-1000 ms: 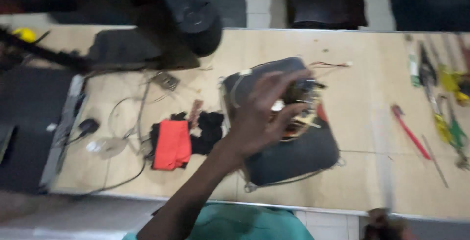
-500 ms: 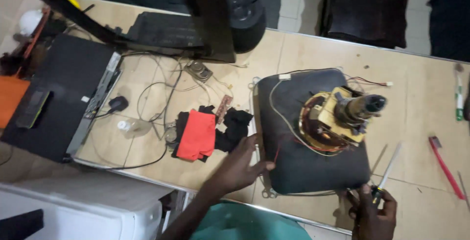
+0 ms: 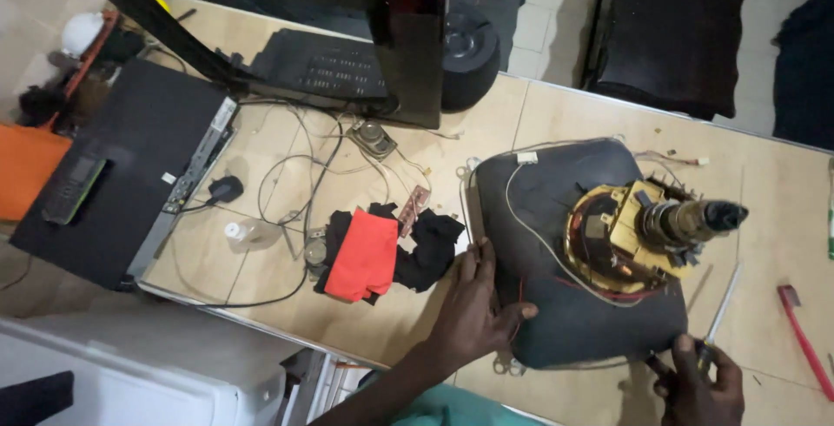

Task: Disassembling the internal components of a CRT monitor using a screwdriver and manual manipulation.

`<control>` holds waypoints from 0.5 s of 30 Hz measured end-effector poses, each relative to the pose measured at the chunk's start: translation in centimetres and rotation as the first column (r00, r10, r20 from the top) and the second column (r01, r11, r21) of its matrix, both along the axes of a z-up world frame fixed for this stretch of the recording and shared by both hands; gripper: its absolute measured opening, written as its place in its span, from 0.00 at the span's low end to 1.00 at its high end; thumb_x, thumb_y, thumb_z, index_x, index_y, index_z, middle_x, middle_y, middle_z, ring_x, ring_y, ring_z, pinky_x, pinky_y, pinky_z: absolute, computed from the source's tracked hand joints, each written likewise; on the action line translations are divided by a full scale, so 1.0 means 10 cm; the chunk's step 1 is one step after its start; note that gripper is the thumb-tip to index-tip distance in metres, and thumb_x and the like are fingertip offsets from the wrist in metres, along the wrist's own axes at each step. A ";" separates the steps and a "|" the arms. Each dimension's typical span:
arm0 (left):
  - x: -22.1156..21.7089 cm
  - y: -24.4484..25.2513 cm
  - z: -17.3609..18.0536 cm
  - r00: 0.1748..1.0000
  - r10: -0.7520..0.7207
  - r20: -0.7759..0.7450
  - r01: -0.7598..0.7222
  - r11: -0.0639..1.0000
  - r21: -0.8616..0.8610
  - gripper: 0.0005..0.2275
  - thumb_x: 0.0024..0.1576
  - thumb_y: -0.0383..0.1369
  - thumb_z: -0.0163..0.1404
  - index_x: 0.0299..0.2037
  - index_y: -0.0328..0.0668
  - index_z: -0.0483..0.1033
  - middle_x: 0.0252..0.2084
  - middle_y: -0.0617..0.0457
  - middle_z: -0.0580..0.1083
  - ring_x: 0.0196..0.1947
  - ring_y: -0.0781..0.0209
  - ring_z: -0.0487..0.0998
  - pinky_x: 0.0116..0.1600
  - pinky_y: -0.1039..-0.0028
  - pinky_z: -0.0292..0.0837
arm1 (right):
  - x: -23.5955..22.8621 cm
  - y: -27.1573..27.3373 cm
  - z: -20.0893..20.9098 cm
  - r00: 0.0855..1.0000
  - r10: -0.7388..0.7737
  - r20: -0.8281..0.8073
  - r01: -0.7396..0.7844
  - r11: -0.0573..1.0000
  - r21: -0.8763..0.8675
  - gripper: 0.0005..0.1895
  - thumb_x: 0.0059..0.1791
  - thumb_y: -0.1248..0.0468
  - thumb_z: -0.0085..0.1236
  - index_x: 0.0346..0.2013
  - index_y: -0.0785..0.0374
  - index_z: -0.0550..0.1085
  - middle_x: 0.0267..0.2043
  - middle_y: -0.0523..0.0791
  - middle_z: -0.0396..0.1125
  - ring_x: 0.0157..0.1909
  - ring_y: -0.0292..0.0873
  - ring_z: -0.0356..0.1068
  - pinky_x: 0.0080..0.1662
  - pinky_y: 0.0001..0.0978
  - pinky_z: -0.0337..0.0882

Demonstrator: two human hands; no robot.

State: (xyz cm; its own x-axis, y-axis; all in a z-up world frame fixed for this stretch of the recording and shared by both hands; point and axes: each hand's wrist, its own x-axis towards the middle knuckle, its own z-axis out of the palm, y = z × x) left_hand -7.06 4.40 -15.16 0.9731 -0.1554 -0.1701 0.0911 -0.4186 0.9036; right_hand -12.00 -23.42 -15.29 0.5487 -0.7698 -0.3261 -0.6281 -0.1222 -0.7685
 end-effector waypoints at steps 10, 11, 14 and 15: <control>-0.09 -0.23 0.39 0.980 -0.089 -0.179 0.093 0.996 0.016 0.54 0.52 0.64 0.44 0.73 0.20 0.34 0.75 0.22 0.37 0.76 0.25 0.33 0.72 0.44 0.42 | 0.84 -0.91 -0.18 0.951 0.305 0.057 -0.298 0.948 -0.114 0.25 0.64 0.48 0.59 0.59 0.68 0.71 0.39 0.57 0.66 0.25 0.48 0.62 0.27 0.40 0.65; -0.11 -0.22 0.43 0.968 -0.106 -0.226 0.102 0.994 -0.030 0.53 0.52 0.63 0.44 0.74 0.23 0.35 0.76 0.26 0.40 0.76 0.28 0.38 0.71 0.44 0.45 | 0.93 -0.83 -0.03 0.935 0.352 0.048 -0.344 0.931 -0.117 0.21 0.63 0.50 0.58 0.56 0.67 0.73 0.41 0.56 0.66 0.32 0.49 0.63 0.29 0.42 0.65; -0.21 -0.25 0.27 0.982 -0.092 -0.167 0.082 0.994 -0.067 0.48 0.53 0.61 0.44 0.72 0.24 0.43 0.73 0.29 0.49 0.72 0.31 0.50 0.69 0.48 0.52 | 1.11 -1.10 -0.21 0.887 0.447 0.117 -0.443 0.894 -0.062 0.14 0.64 0.56 0.56 0.59 0.63 0.71 0.48 0.55 0.69 0.42 0.51 0.69 0.32 0.38 0.64; -0.27 -0.26 0.17 0.995 -0.078 -0.058 0.074 0.996 -0.058 0.44 0.55 0.58 0.44 0.70 0.22 0.51 0.69 0.27 0.55 0.70 0.30 0.56 0.68 0.51 0.55 | 1.16 -1.26 -0.39 0.859 0.472 0.198 -0.480 0.877 -0.008 0.14 0.66 0.60 0.54 0.64 0.60 0.65 0.53 0.54 0.70 0.44 0.52 0.73 0.33 0.33 0.63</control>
